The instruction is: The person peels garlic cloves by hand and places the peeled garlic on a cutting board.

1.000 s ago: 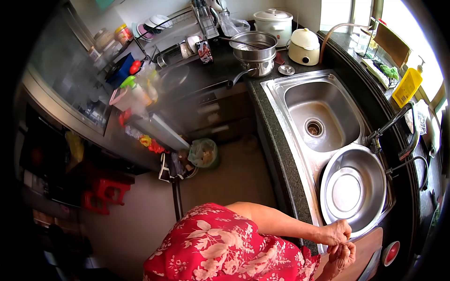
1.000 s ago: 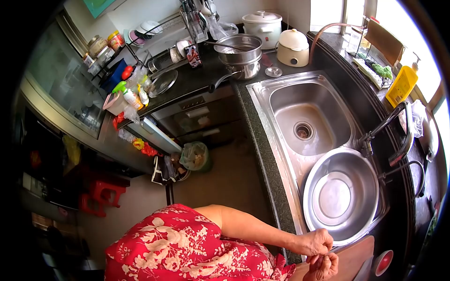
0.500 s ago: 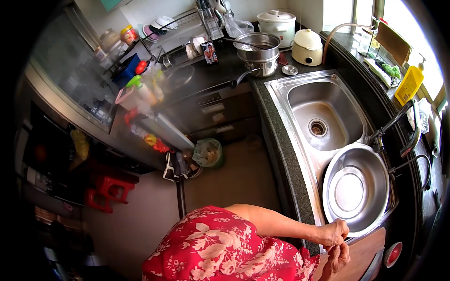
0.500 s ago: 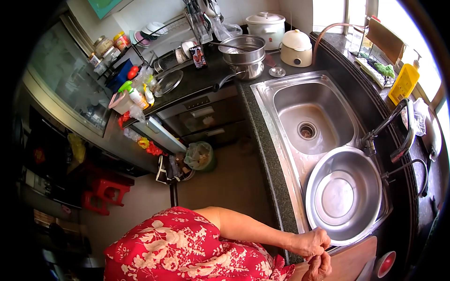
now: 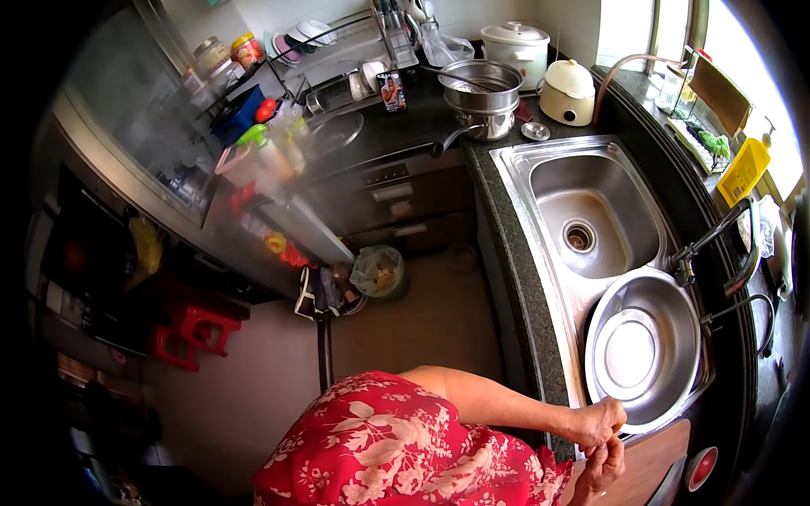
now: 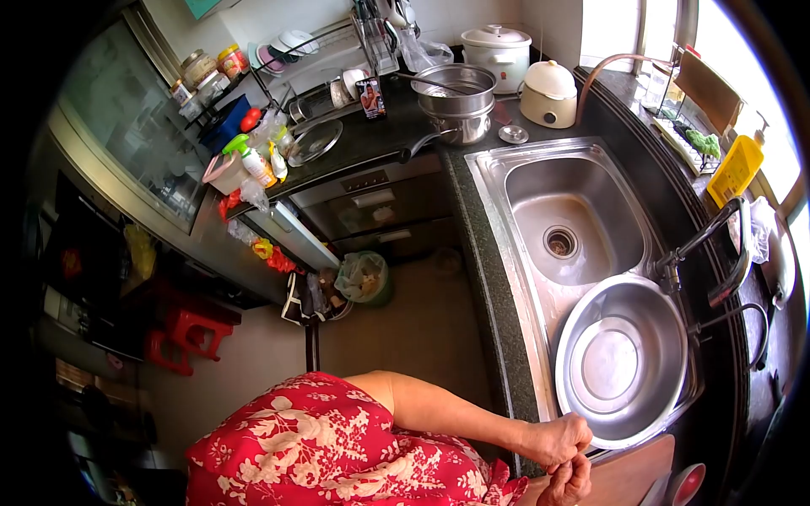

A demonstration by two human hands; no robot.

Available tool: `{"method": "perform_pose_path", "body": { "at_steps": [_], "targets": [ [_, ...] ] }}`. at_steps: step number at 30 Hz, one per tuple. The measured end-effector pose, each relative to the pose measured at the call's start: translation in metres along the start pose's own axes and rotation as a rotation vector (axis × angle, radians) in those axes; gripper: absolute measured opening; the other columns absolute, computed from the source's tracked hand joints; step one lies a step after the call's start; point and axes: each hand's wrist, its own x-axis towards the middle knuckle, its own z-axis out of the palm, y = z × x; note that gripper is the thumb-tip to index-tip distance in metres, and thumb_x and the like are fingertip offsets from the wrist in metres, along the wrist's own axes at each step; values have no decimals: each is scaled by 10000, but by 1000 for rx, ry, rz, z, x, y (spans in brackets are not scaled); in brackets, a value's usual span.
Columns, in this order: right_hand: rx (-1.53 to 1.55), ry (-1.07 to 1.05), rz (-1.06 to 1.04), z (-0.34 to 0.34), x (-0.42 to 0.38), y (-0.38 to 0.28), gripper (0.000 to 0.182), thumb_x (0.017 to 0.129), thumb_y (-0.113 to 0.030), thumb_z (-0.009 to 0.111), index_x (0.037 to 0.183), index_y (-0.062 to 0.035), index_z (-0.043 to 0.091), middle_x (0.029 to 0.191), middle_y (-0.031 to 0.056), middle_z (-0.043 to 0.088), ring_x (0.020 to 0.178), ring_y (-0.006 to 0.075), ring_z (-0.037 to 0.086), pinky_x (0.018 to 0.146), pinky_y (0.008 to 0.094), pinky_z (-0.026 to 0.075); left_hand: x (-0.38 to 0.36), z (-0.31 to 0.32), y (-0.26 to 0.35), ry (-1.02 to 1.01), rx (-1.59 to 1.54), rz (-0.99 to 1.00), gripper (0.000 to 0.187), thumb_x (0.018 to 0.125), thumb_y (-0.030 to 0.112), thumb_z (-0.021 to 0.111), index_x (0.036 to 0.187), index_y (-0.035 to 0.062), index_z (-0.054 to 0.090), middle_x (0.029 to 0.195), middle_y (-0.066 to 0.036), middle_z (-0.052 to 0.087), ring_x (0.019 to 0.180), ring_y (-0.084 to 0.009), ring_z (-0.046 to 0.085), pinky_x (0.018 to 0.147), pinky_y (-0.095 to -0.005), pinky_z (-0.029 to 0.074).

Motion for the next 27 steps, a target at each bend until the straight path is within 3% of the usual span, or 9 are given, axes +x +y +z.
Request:
{"method": "perform_pose_path", "body": {
  "at_steps": [5, 10, 16, 24, 27],
  "targets": [
    [-88, 24, -61, 10, 3, -12, 117, 863, -51, 429, 825, 26, 510, 613, -4, 464, 515, 46, 410, 457, 164, 320, -2, -2, 2, 48, 7, 44, 130, 608, -126, 425, 511, -39, 421, 427, -105, 458, 347, -167, 517, 272, -281, 382],
    [-53, 48, -67, 12, 5, -11, 109, 846, -23, 414, 806, 29, 502, 594, -6, 445, 507, 45, 396, 447, 168, 310, -4, -4, 11, 48, -58, -33, 139, 630, -112, 455, 517, -40, 418, 432, -103, 466, 351, -166, 522, 263, -277, 375],
    [131, 64, -11, 10, 8, -3, 109, 830, -23, 410, 771, 24, 487, 585, 16, 450, 490, 64, 407, 441, 184, 332, -5, -1, 10, 71, -51, -16, 155, 652, -98, 474, 520, -37, 418, 425, -107, 468, 339, -176, 524, 261, -285, 380],
    [491, 187, 304, 3, 8, -8, 72, 792, -51, 478, 773, 18, 481, 555, 27, 448, 444, 105, 415, 424, 216, 363, -8, -3, 20, 28, -123, -62, 116, 667, -75, 509, 562, -47, 466, 457, -125, 516, 377, -191, 567, 282, -276, 423],
    [602, 53, 237, 1, 9, -4, 75, 798, -51, 481, 792, 23, 478, 552, 37, 440, 447, 110, 409, 425, 215, 351, -6, -5, 15, -7, -217, -94, 93, 670, -69, 516, 582, -59, 485, 466, -130, 528, 382, -190, 571, 290, -268, 432]
  ]
}}
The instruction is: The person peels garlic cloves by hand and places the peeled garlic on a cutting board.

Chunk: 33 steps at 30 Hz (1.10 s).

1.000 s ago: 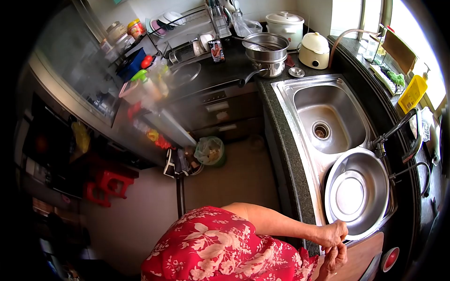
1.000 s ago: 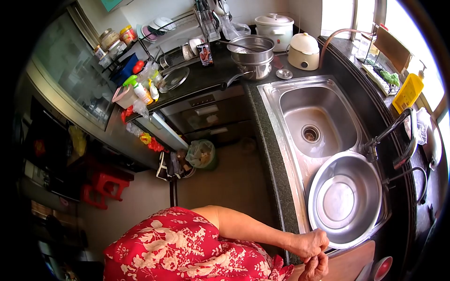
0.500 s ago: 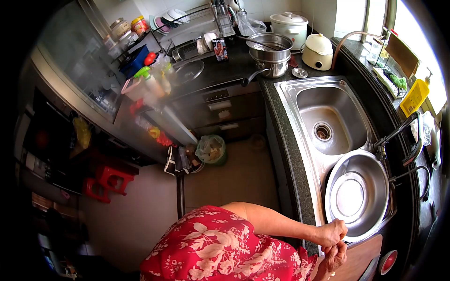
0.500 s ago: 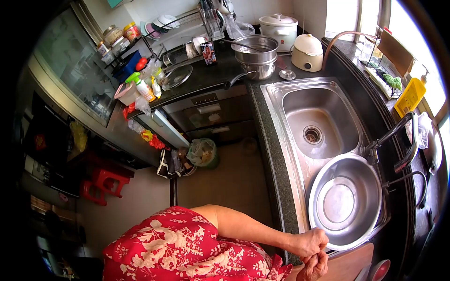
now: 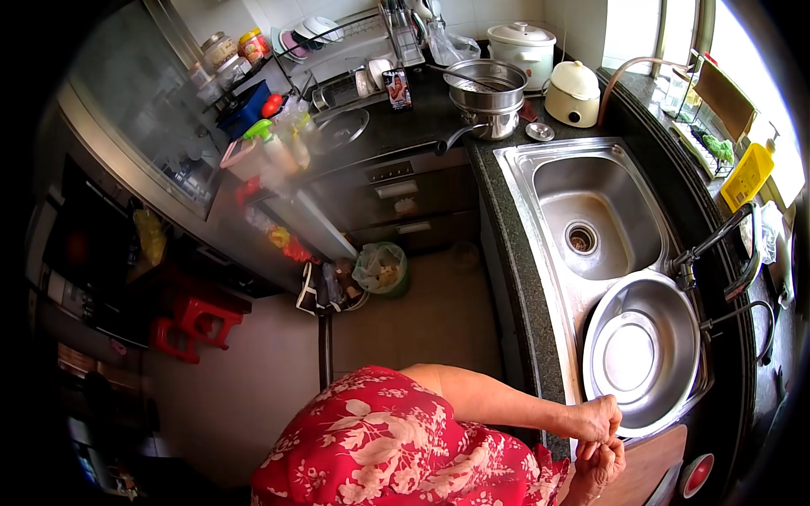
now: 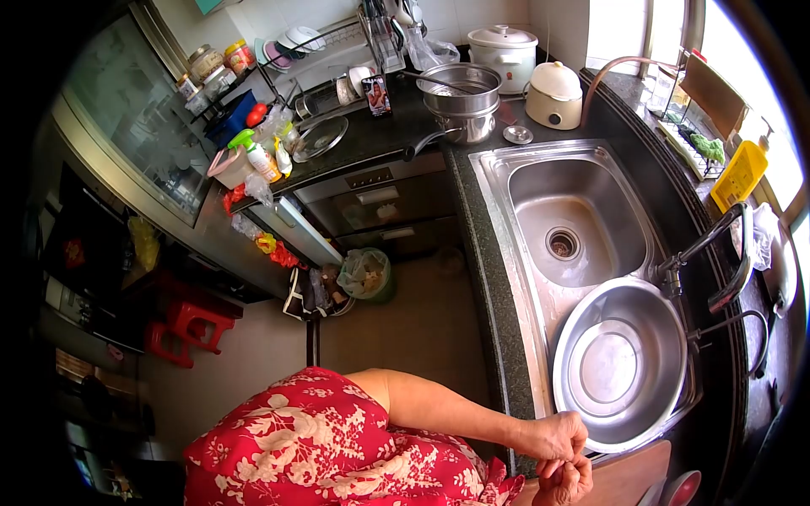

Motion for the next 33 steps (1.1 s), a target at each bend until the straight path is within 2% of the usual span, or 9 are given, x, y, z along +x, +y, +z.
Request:
{"method": "perform_pose_path", "body": {
  "at_steps": [3, 6, 12, 19, 21, 28, 30, 31, 33],
  "targets": [
    [18, 66, 6, 6, -1, -1, 101, 819, -71, 483, 809, 30, 474, 560, 55, 449, 451, 111, 404, 434, 209, 340, 1, 0, 0, -9, -48, -2, 84, 668, -68, 513, 588, -66, 491, 467, -133, 528, 379, -190, 569, 291, -264, 432],
    [-62, -3, -62, 12, -3, -3, 109, 832, -78, 489, 819, 29, 475, 567, 55, 459, 458, 99, 402, 450, 198, 338, 4, -2, -2, -9, -61, -17, 74, 659, -75, 495, 586, -71, 489, 466, -138, 525, 370, -189, 561, 286, -262, 427],
    [-130, -42, -58, -6, 2, 2, 99, 833, -66, 503, 828, 31, 484, 572, 39, 471, 462, 73, 396, 447, 177, 321, 8, -4, -7, -8, 3, -41, 59, 633, -84, 454, 582, -78, 482, 461, -140, 515, 356, -186, 550, 279, -260, 422],
    [-211, -14, -61, 8, -1, -8, 98, 828, -60, 506, 832, 37, 495, 577, 39, 483, 470, 69, 406, 450, 181, 333, 9, -5, -5, -26, 50, -46, 47, 640, -80, 473, 604, -94, 499, 476, -149, 526, 366, -188, 557, 280, -255, 428],
    [-294, 155, 38, 39, -10, -28, 136, 804, -113, 547, 687, -47, 527, 507, -18, 370, 395, 38, 267, 367, 173, 201, 8, -5, -3, -36, 12, -53, 42, 652, -77, 486, 621, -98, 506, 485, -152, 532, 376, -187, 563, 284, -253, 433],
    [29, 150, 246, 44, -10, -34, 46, 777, -47, 561, 741, -29, 538, 516, -38, 362, 403, 36, 290, 376, 167, 216, 3, -11, -5, -75, -247, -81, 36, 684, -69, 527, 678, -102, 514, 507, -153, 548, 408, -181, 581, 300, -251, 443],
    [-398, 40, -132, 27, -8, -14, 32, 803, -44, 544, 776, -27, 536, 526, -37, 384, 412, 37, 306, 382, 165, 227, 4, -12, -8, -50, -207, -66, 34, 677, -68, 521, 675, -101, 513, 508, -152, 548, 404, -183, 579, 298, -252, 442],
    [-399, 40, -132, 16, -6, -11, 32, 803, -44, 544, 776, -27, 536, 526, -37, 384, 412, 37, 306, 382, 165, 227, 5, -12, -10, -25, -167, -51, 34, 669, -67, 514, 672, -101, 513, 509, -151, 548, 400, -184, 577, 297, -252, 442],
    [-112, 9, 80, 8, -2, -11, 96, 830, -64, 511, 844, 31, 503, 592, 35, 492, 480, 71, 423, 458, 182, 346, 7, -12, -14, -17, -116, -44, 37, 660, -66, 504, 670, -101, 512, 508, -151, 546, 397, -186, 575, 297, -252, 442]
  ]
}}
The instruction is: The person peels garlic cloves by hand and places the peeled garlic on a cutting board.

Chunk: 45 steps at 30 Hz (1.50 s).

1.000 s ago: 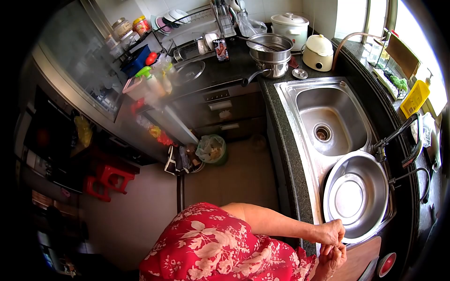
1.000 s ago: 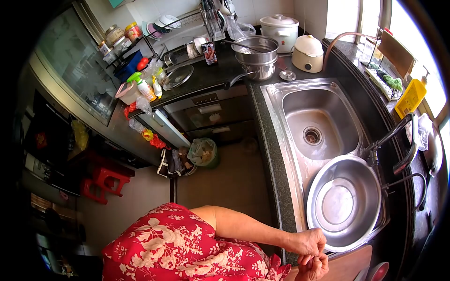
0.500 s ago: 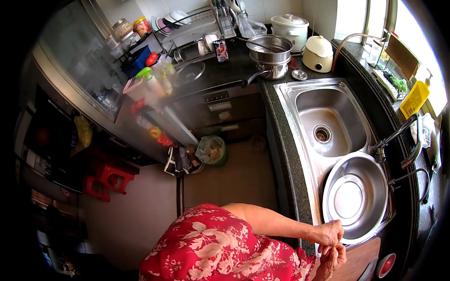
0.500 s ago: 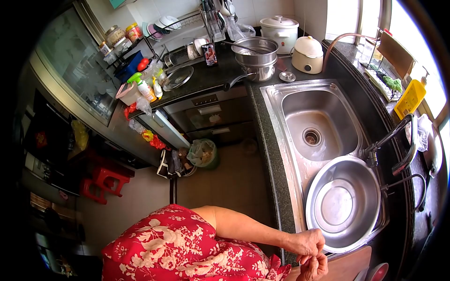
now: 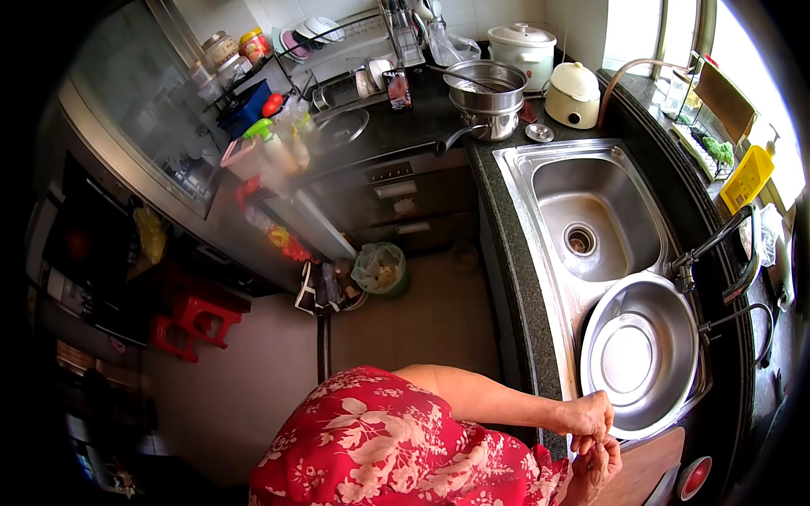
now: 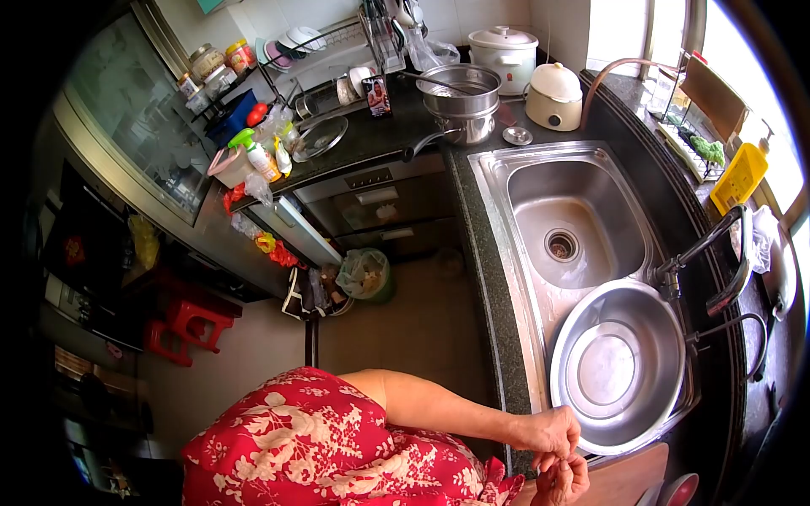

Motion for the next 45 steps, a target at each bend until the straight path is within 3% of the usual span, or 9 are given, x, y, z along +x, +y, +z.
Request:
{"method": "perform_pose_path", "body": {
  "at_steps": [4, 7, 10, 15, 24, 34, 43, 45],
  "targets": [
    [-84, -104, -146, 4, 1, 6, 104, 834, -79, 520, 842, 24, 508, 608, 32, 503, 471, 62, 429, 443, 166, 336, 1, 2, 1, 4, 82, -28, 57, 644, -55, 470, 657, -99, 504, 505, -152, 542, 385, -190, 569, 295, -254, 443],
    [-82, -71, -110, 7, -2, -2, 91, 843, -93, 519, 834, -6, 494, 601, 12, 483, 472, 49, 424, 434, 149, 325, -2, 2, 3, -46, 14, -11, 50, 667, -61, 466, 668, -97, 500, 507, -157, 545, 391, -191, 572, 297, -253, 442],
    [-203, 110, 21, 16, -10, -15, 47, 832, -63, 530, 795, -33, 536, 546, -24, 413, 421, 44, 324, 385, 166, 240, -6, 4, 6, -66, -20, -11, 42, 705, -63, 478, 686, -96, 496, 515, -160, 551, 400, -189, 575, 301, -250, 443],
    [100, 114, 80, 30, -14, -22, 83, 855, -113, 520, 793, -59, 522, 573, -7, 446, 399, 36, 296, 370, 165, 238, -5, 3, 6, -72, -100, -52, 47, 738, -53, 512, 716, -94, 505, 525, -152, 556, 404, -177, 574, 304, -241, 443],
    [134, 121, 97, 32, -11, -19, 83, 864, -122, 500, 797, -75, 510, 564, -10, 439, 366, 33, 269, 346, 166, 217, -3, 4, 1, -18, -95, 11, 55, 747, -61, 540, 703, -80, 512, 520, -125, 551, 378, -145, 554, 289, -218, 423],
    [90, 124, 39, 33, -11, -17, 97, 863, -112, 498, 772, -79, 488, 580, -6, 438, 365, 37, 269, 343, 168, 206, -1, 5, -2, 25, -98, 16, 79, 747, -55, 548, 684, -73, 503, 501, -118, 540, 367, -149, 546, 278, -218, 403],
    [175, 125, 131, 28, -10, -22, 135, 852, -74, 488, 737, -97, 421, 560, -15, 383, 380, 48, 277, 348, 166, 210, 1, 7, -3, 56, 2, 78, 126, 730, -37, 576, 643, -61, 489, 454, -101, 511, 316, -136, 499, 242, -241, 350],
    [152, 8, 31, 12, -6, -11, 83, 854, -106, 508, 828, -36, 471, 576, -16, 446, 421, 27, 366, 382, 141, 280, 1, 9, -3, 76, 52, 111, 130, 726, -37, 576, 633, -54, 488, 449, -93, 502, 315, -135, 496, 242, -242, 349]
  ]
}}
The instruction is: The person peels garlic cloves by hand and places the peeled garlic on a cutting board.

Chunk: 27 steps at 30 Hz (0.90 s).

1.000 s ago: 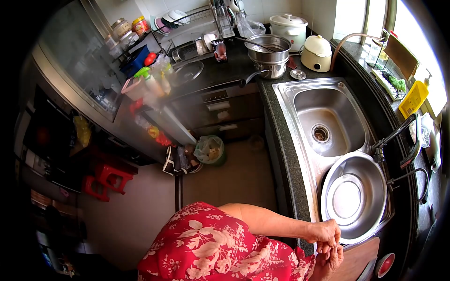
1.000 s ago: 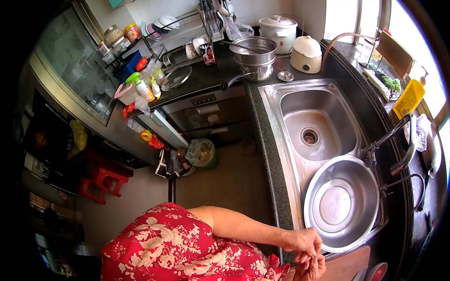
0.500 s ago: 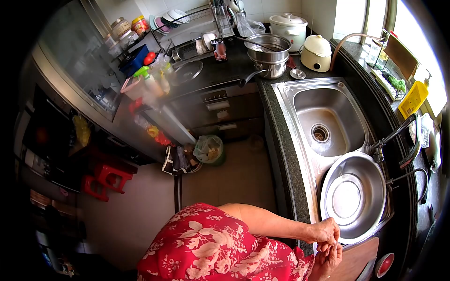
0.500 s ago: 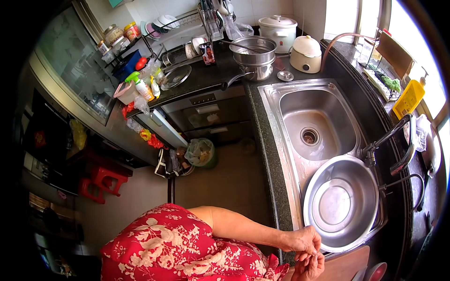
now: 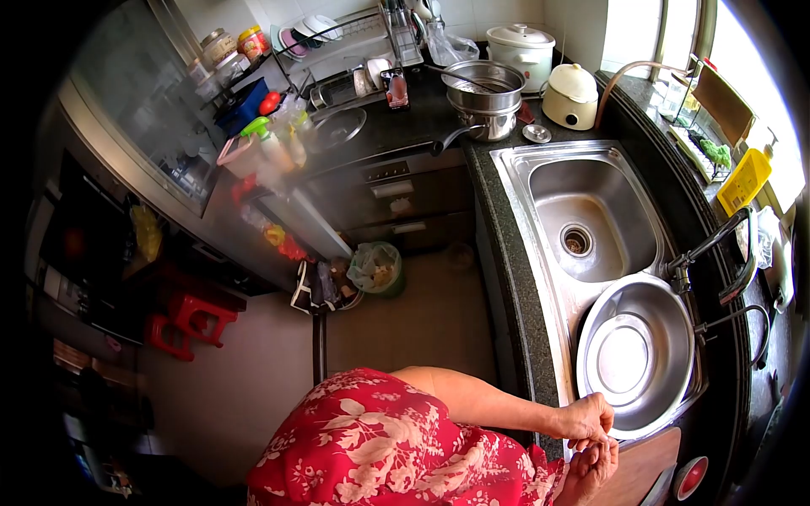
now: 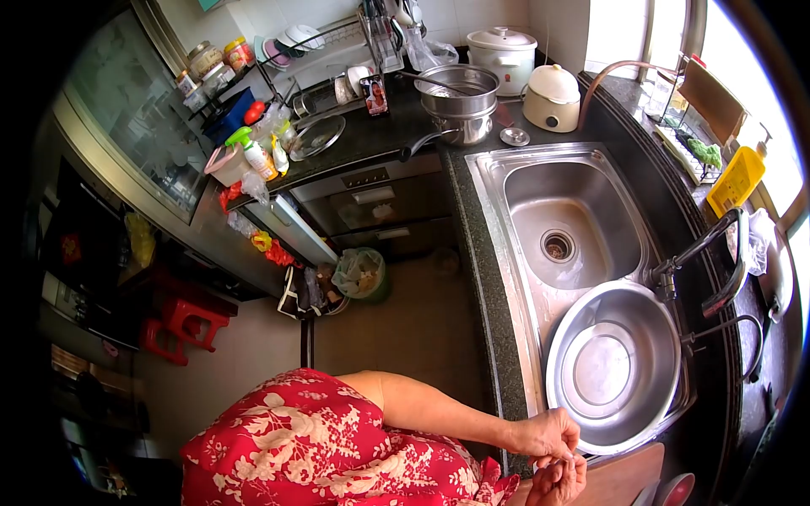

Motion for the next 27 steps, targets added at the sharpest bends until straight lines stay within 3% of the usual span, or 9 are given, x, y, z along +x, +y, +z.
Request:
{"method": "perform_pose_path", "body": {
  "at_steps": [3, 7, 9, 12, 15, 27],
  "targets": [
    [-6, 37, -32, -3, 2, 5, 85, 866, -118, 492, 822, -57, 451, 559, -32, 406, 369, 11, 291, 334, 148, 230, 2, 2, -5, 19, 76, 80, 139, 715, -39, 579, 612, -45, 485, 442, -84, 489, 315, -135, 494, 243, -245, 352],
    [-63, 145, 25, 30, -5, -12, 105, 847, -65, 485, 759, -85, 433, 570, -15, 396, 395, 43, 291, 360, 154, 223, 3, 7, -11, 60, 163, 180, 154, 695, -32, 589, 586, -41, 481, 439, -87, 484, 321, -143, 501, 246, -254, 364],
    [-222, 207, -46, 22, -3, -3, 96, 841, -64, 496, 750, -68, 462, 562, -17, 402, 408, 35, 299, 371, 146, 233, 2, 6, -8, 47, 189, 129, 133, 685, -25, 583, 593, -47, 489, 460, -76, 493, 359, -136, 512, 282, -247, 386],
    [-111, 100, -206, -25, 16, 27, 86, 869, -118, 484, 816, -59, 449, 520, -43, 376, 332, 7, 233, 303, 160, 180, 0, 4, -5, 11, 221, 95, 123, 671, -13, 584, 598, -55, 495, 482, -68, 502, 394, -127, 523, 317, -238, 410],
    [-323, 240, -87, 27, -4, -6, 100, 831, -63, 511, 734, -54, 488, 546, -19, 402, 423, 28, 308, 381, 140, 240, -1, 3, 1, -16, 225, 85, 141, 665, -1, 598, 591, -56, 491, 481, -75, 505, 383, -124, 521, 312, -234, 409],
    [-76, 136, -42, 21, -5, -9, 101, 825, -38, 486, 725, -29, 486, 511, -3, 395, 354, 43, 264, 322, 154, 205, -1, 1, 21, -177, 175, 17, 144, 680, 4, 594, 600, -68, 498, 487, -102, 523, 392, -153, 562, 300, -238, 435]
  ]
}}
